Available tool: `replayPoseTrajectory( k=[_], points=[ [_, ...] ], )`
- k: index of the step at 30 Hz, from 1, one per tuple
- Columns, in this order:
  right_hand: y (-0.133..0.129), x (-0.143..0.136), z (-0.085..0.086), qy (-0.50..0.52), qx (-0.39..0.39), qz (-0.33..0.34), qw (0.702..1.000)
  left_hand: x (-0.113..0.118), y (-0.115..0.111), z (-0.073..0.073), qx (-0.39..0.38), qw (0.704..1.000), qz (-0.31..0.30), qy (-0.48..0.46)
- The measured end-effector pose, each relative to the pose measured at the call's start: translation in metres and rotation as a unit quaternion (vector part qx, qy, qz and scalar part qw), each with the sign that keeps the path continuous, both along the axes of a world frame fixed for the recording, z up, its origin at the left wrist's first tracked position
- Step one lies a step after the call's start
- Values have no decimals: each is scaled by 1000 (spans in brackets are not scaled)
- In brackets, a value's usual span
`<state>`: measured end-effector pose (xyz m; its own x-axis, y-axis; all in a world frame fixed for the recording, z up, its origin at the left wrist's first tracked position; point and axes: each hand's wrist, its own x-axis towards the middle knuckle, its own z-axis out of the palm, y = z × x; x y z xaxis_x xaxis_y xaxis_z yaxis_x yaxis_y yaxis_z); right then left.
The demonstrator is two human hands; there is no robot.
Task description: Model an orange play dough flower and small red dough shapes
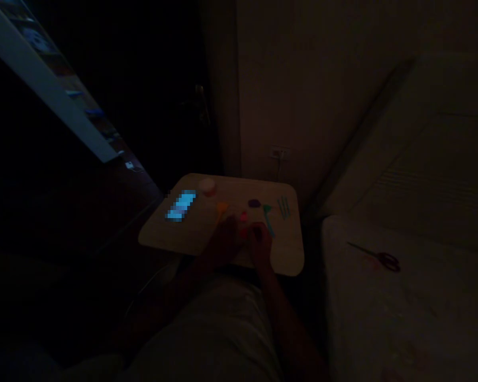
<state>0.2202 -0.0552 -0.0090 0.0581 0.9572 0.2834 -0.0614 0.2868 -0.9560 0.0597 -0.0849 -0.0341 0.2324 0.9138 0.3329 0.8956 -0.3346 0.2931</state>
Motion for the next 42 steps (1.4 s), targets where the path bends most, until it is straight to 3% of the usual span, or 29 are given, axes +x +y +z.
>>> replayPoseTrajectory(
  k=[8,15,27,35,42],
  points=[
    [-1,0,3,-1,1,-2,1000,-5,-5,3,25,999,-9,-35],
    [2,0,-2,-13,-12,5,1000,-2,-4,12,36,995,53,-70],
    [0,1,1,-8,-3,15,1000,-1,-5,20,13,995,50,-81],
    [1,-1,1,-89,0,93,992,-2,-6,25,-11,996,52,-66],
    [0,-1,3,-92,-13,45,995,0,-12,37,-38,990,66,-120]
  ],
)
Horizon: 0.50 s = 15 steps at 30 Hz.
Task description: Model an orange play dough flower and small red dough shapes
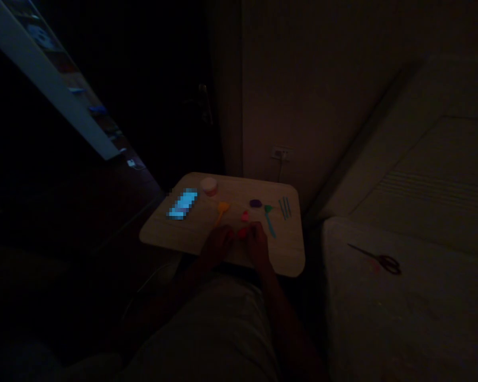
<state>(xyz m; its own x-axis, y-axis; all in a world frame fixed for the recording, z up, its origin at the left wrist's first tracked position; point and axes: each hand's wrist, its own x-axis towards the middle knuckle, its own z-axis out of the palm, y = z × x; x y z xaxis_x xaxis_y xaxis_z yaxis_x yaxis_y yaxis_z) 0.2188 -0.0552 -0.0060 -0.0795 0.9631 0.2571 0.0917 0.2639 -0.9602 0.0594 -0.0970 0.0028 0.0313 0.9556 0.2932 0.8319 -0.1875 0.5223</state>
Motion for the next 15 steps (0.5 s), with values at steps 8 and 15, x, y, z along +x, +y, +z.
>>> replayPoseTrajectory(
  k=[8,15],
  points=[
    [0,-1,-3,5,-3,21,1000,-2,0,-8,20,999,-10,-40],
    [-1,-1,-2,-10,3,13,1000,-2,2,-13,3,999,26,-43]
  ],
)
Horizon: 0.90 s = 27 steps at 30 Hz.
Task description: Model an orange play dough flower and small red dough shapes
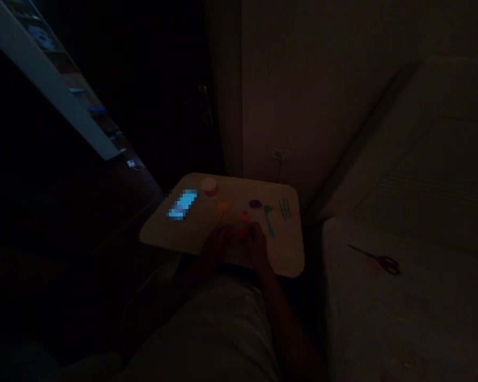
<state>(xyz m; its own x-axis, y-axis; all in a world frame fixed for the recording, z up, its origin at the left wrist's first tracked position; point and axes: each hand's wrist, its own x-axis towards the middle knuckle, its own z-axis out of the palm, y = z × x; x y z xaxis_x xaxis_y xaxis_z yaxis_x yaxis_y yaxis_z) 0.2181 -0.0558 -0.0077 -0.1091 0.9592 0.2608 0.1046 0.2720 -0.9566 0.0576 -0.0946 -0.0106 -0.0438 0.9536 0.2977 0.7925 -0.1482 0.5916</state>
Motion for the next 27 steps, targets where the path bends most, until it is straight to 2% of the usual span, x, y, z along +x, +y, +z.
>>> replayPoseTrajectory(
  k=[6,12,15,22,27],
  points=[
    [1,0,0,-3,7,7,1000,-2,-4,2,-28,997,-17,63],
    [0,0,2,2,17,15,1000,-3,-3,5,21,998,-64,14],
    [1,0,1,0,12,6,1000,-3,-3,5,45,998,-50,-5],
    [2,0,-3,3,15,13,1000,-2,0,-5,47,998,-23,-30],
    [1,0,1,3,16,14,1000,1,-1,3,42,998,-39,4]
  ],
)
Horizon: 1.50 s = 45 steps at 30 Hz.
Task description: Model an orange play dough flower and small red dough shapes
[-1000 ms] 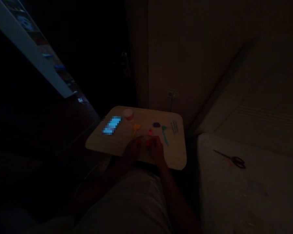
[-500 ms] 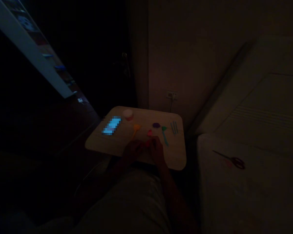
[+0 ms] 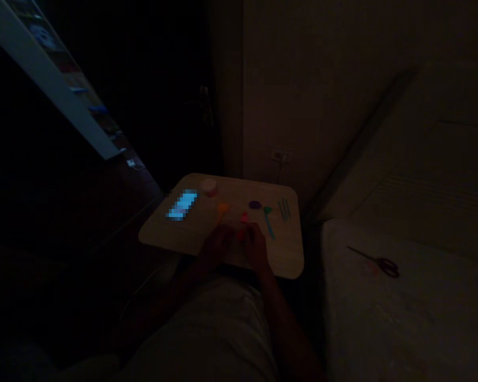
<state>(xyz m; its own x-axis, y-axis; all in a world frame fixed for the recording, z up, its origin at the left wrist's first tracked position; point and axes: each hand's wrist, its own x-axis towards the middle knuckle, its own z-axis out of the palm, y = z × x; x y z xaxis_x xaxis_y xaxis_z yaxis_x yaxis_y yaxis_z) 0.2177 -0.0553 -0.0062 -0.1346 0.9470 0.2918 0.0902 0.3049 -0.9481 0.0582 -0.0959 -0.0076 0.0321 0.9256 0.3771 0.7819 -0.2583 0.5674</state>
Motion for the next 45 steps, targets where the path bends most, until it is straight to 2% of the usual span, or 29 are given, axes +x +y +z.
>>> replayPoseTrajectory(
  k=[6,14,23,27,32,37,45],
  points=[
    [-1,0,3,-4,0,-1,1000,1,-2,8,1,999,-28,35],
    [1,1,-3,-23,10,20,1000,0,-1,6,5,998,-40,46],
    [-1,0,7,-18,2,26,1000,0,-1,6,-2,997,-54,52],
    [-1,0,7,-31,-2,26,999,-2,-1,3,-16,997,-47,67],
    [-1,0,6,-37,-4,22,999,0,-2,6,-23,996,-45,78],
    [0,1,3,-30,11,13,999,2,-3,8,-25,998,-22,56],
    [1,1,-2,-36,0,23,999,2,-2,2,-4,1000,-2,-4]
  ],
)
